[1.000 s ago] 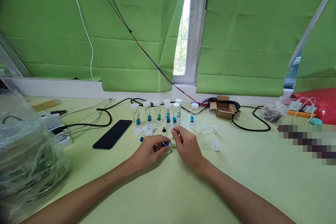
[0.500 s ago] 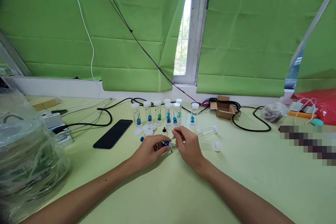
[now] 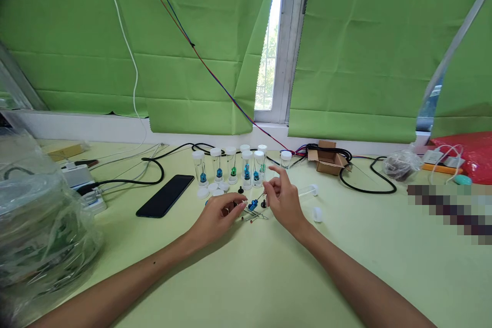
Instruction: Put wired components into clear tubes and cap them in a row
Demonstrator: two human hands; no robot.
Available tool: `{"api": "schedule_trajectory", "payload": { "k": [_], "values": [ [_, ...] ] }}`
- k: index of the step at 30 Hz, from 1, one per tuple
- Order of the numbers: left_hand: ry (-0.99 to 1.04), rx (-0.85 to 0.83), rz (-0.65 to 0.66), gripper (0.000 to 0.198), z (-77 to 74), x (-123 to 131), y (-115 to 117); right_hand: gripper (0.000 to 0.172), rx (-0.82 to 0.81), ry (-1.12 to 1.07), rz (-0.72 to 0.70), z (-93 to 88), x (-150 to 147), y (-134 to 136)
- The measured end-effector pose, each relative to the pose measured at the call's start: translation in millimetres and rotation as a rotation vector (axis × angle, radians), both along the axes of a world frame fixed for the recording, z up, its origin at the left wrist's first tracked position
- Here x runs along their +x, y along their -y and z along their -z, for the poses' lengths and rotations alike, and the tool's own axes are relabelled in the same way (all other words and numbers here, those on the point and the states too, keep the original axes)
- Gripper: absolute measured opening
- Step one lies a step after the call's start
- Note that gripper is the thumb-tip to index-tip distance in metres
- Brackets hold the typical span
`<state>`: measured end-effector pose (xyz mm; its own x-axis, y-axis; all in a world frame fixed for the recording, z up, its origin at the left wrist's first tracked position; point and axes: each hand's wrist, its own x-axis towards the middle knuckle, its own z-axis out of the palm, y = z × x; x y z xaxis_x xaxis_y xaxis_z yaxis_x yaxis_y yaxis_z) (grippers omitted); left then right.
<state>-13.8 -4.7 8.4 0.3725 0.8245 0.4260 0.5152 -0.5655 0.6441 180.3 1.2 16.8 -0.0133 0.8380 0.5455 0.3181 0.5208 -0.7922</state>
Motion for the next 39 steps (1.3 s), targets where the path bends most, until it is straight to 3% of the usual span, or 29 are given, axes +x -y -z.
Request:
{"api": "schedule_trajectory", "payload": {
  "k": [7, 15, 26, 39],
  "values": [
    [0.000, -0.008, 0.009, 0.029, 1.0, 0, 0, 0.054, -0.067, 0.037, -0.087, -5.9, 9, -8],
    [-0.010, -0.015, 0.021, 0.029, 1.5, 0, 0, 0.038, -0.032, 0.189, -0.082, -7.6, 15, -14],
    [-0.007, -0.020, 0.028, 0.026, 1.7, 0, 0, 0.016, 0.017, 0.193, 0.019, -4.3, 17, -17],
    [-0.009, 0.008, 0.002, 0.020, 3.4, -1, -2, 0.014, 0.124, 0.148, -0.027, -7.1, 8, -4]
  ]
}}
